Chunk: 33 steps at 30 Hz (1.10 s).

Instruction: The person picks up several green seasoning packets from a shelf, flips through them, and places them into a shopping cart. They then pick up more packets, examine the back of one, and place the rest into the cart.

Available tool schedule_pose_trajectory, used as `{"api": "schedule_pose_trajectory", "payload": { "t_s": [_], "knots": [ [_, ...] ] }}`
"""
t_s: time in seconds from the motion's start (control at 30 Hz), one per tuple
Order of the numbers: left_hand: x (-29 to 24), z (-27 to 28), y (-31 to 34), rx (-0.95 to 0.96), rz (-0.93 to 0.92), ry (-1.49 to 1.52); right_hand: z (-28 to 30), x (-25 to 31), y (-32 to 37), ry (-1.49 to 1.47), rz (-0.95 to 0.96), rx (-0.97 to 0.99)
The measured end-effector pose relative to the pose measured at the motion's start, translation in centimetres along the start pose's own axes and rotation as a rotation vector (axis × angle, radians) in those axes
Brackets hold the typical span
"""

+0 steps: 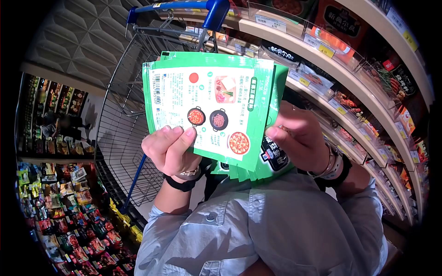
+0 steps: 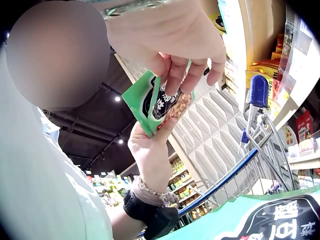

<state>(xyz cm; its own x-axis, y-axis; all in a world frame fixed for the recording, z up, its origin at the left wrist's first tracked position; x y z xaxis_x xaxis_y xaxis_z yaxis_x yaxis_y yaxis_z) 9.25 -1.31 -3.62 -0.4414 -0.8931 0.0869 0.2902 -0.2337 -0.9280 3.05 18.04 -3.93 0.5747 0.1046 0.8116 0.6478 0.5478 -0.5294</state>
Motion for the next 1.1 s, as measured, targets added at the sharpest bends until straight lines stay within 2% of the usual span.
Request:
{"api": "schedule_pose_trajectory", "payload": {
  "t_s": [0.2,0.27,0.3,0.33,0.4,0.43,0.47,0.53,0.57,0.67,0.83,0.93,1.0,1.1],
  "knots": [
    [0.2,0.0,-0.2,0.000,0.004,0.009,0.3,0.0,0.0,-0.003,-0.046,0.044],
    [0.8,-0.2,-0.1,-0.044,0.071,0.063,0.3,-0.4,-0.3,-0.156,-0.224,0.158],
    [1.5,-0.3,-0.5,-0.041,0.165,0.101,0.6,-1.1,-0.5,-0.126,-0.171,0.207],
    [2.2,-0.4,-0.7,-0.037,0.265,0.137,1.0,-2.4,-0.6,-0.081,-0.228,0.334],
    [5.1,-1.4,1.0,-0.142,0.618,0.384,1.8,-5.0,-0.1,0.121,-0.313,0.448],
    [5.6,-1.6,1.5,-0.180,0.796,0.631,2.1,-6.7,0.6,0.248,-0.348,0.628],
    [6.5,-1.4,2.5,-0.125,0.823,0.696,2.4,-8.3,1.5,0.245,-0.348,0.645],
    [7.0,-1.3,2.7,-0.132,0.835,0.810,1.7,-11.1,3.5,0.200,-0.290,0.746],
    [7.1,-1.3,2.9,-0.109,0.909,0.864,1.3,-12.0,4.1,0.115,-0.393,0.802],
    [7.5,-1.3,4.7,-0.014,1.033,1.077,0.3,-12.0,4.5,0.034,-0.481,0.888],
    [6.9,-1.0,8.3,0.167,1.285,1.491,0.1,-12.8,4.7,0.183,-0.460,0.892],
    [6.7,-0.2,12.0,0.115,1.501,1.699,0.1,-13.1,4.6,0.277,-0.415,0.934],
    [6.4,0.2,14.4,0.116,1.568,1.853,0.1,-13.1,4.3,0.191,-0.440,0.891],
    [5.3,0.7,16.8,0.122,1.718,1.999,-0.1,-13.0,3.5,0.220,-0.496,0.972]
  ]
}}
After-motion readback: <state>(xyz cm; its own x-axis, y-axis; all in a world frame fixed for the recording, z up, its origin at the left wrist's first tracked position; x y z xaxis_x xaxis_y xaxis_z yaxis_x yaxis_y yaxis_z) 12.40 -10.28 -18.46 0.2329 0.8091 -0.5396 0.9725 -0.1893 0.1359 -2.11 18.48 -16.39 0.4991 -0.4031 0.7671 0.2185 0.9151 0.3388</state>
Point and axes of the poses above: each hand's wrist, its own y-axis away from the middle knuckle, its own z-axis out of the back of the hand, x = y × z, the point moved 5 cm from there along -y, towards the middle knuckle, and after that the axes turned 6 degrees about x, right-handed, at the moved point
